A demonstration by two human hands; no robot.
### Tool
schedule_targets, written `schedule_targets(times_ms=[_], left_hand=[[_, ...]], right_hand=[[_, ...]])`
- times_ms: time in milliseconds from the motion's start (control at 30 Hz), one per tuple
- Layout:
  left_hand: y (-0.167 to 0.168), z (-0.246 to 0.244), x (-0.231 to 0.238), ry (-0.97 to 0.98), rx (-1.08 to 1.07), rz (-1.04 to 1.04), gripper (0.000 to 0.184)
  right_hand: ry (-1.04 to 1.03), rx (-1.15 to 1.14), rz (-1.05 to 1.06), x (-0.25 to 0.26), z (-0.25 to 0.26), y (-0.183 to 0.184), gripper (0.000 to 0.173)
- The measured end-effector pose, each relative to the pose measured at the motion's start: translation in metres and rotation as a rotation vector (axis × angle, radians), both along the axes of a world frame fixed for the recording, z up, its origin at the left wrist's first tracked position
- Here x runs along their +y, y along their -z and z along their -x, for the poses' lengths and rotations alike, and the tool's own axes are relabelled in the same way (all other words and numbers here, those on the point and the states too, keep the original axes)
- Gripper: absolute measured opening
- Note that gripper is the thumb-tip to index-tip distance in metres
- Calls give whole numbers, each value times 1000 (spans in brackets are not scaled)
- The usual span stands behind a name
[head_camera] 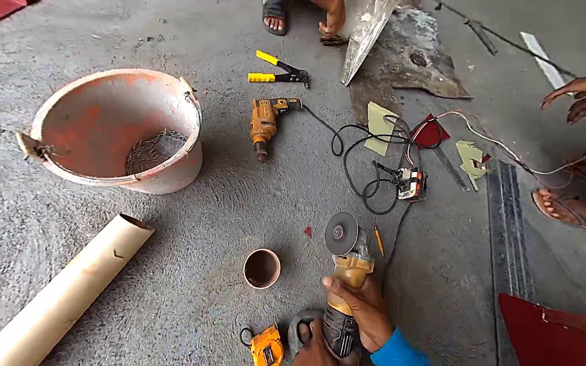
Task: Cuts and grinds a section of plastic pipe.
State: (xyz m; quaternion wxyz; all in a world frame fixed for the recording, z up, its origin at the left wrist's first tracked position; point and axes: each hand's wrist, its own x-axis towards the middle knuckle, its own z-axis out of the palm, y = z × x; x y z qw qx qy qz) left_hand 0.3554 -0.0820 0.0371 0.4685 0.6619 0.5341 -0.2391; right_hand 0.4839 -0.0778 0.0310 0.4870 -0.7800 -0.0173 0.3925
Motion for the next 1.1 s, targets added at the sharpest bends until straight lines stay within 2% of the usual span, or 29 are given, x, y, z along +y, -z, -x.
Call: schedule_targets(times_ms=[33, 100, 167, 233, 267, 300, 333, 400, 433, 500, 533, 600, 667, 700, 767, 833, 967, 1033, 1100], left_hand=[[1, -1, 2, 45, -25, -57, 96], [4, 7, 1, 119, -198, -269, 99], [17, 24, 7, 39, -445, -650, 91], [42, 41, 45, -56, -518, -1035, 91], [57, 50, 71, -68, -497, -1119, 98], [70, 58, 96, -72, -458, -1099, 108], [80, 65, 117, -89, -425, -984, 115], [92, 80, 149, -206, -494, -706, 110], [93, 86, 157, -343, -612, -602, 104], [80, 97, 162, -746, -908, -315, 101], [70, 100, 163, -959, -1073, -162, 106], [52, 103, 166, -1205, -1286, 8, 117], [40, 106, 172, -1312, -1409, 71, 122], [36, 107, 174, -1362, -1457, 100, 122], [28, 108, 174, -1438, -1511, 122, 123], [20, 104, 176, -1476, -1542, 118, 125], [5, 95, 177, -1568, -1605, 97, 117], [-4, 93, 175, -1571, -1584, 74, 117], [-12, 89, 175, -1547, -1613, 71, 109]], right_hand=[[33, -24, 34, 5, -2, 4, 93], [47, 40, 42, 12, -18, 14, 67], [-17, 250, -59, 16, -45, 33, 46], [-132, 448, -175, 25, -76, 57, 37], [-195, 509, -221, 28, -89, 67, 39], [-245, 555, -261, 31, -99, 75, 46], [-290, 603, -301, 35, -108, 82, 54], [-360, 719, -381, 40, -121, 96, 67], [-380, 751, -378, 40, -125, 99, 71], [-404, 742, -295, 37, -127, 98, 77], [-408, 736, -245, 33, -126, 97, 78], [-409, 672, -130, 24, -125, 92, 68], [-415, 463, 6, 16, -120, 82, 57], [-450, 307, 93, 11, -117, 77, 59], [-573, 14, 277, 3, -111, 70, 82], [-622, -163, 375, 0, -100, 70, 92], [-545, -376, 474, -1, -76, 79, 96], [-546, -409, 496, -5, -71, 82, 100], [-532, -426, 502, -5, -70, 87, 103]])
